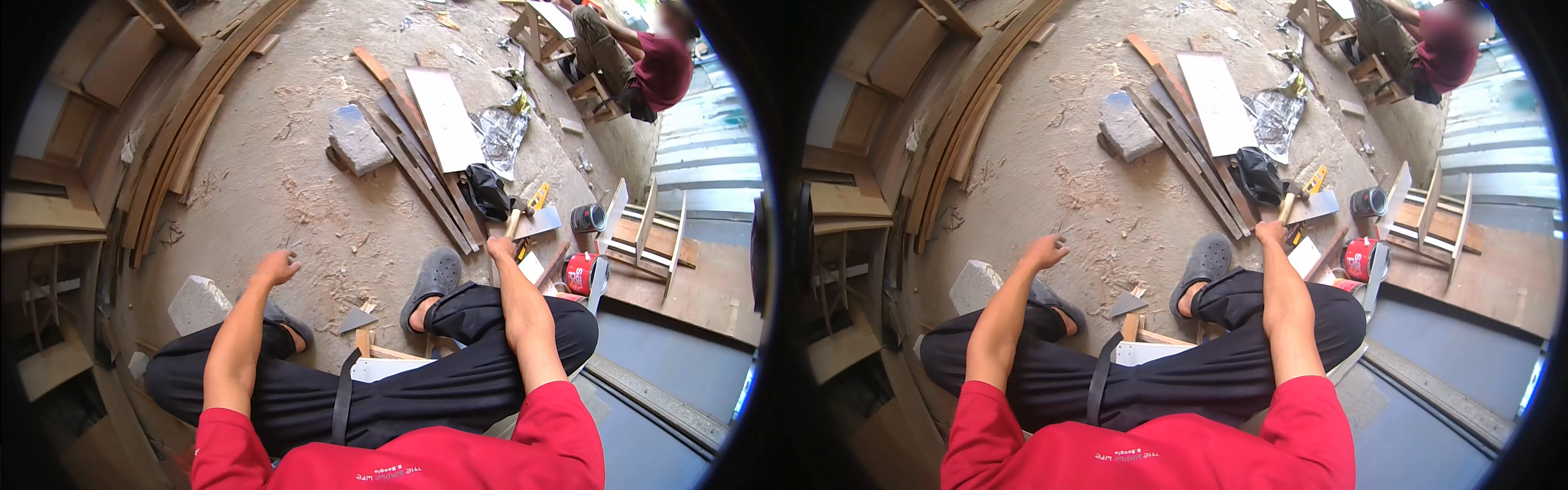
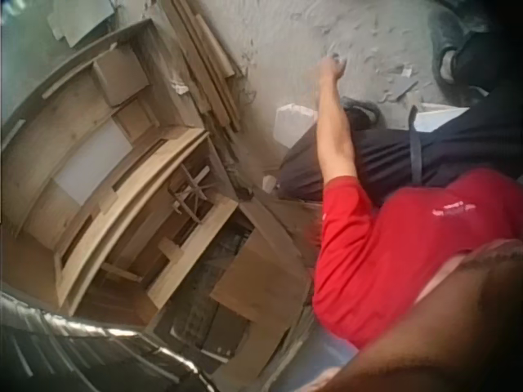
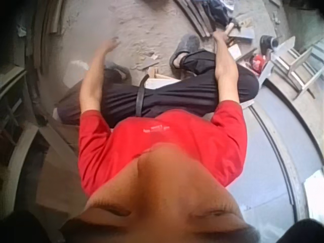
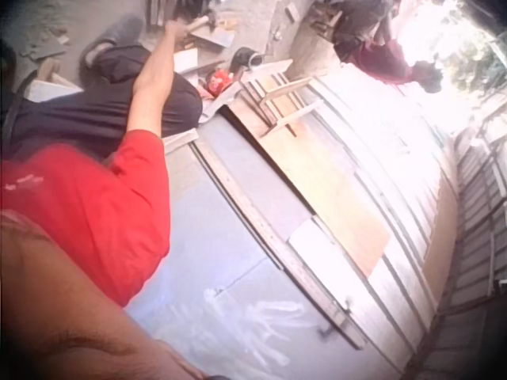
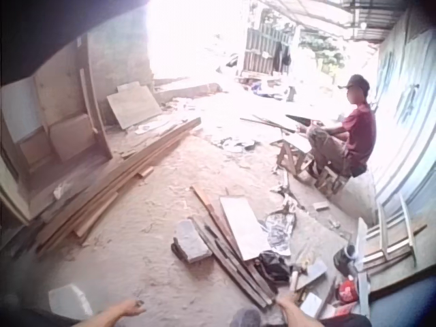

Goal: The person sits on the floor and uses a hammer to break wooden planks and strips into smaller pieces. They repeatedly position the wood on a concrete block and strike it with the hammer to snap it apart.

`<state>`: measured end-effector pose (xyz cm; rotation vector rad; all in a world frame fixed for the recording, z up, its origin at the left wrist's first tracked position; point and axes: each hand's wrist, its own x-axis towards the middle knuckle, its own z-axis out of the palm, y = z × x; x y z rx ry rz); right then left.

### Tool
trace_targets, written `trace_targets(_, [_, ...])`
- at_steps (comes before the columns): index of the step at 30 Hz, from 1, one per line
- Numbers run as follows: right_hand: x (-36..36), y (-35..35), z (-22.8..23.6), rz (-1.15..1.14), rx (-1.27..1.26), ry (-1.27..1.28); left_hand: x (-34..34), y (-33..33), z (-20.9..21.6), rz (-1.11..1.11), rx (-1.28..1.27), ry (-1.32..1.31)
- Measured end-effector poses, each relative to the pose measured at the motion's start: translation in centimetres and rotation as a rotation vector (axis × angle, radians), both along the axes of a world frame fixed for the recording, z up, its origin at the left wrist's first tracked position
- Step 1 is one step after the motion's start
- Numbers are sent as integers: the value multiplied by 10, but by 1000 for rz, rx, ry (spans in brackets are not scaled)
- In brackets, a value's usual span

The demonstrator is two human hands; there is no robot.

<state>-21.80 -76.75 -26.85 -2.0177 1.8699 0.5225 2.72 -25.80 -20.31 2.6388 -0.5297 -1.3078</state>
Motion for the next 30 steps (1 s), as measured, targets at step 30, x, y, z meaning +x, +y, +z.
trace_targets(30, [139, 12, 82, 394, -361, -385, -26, 68, 22, 223, -120, -146])
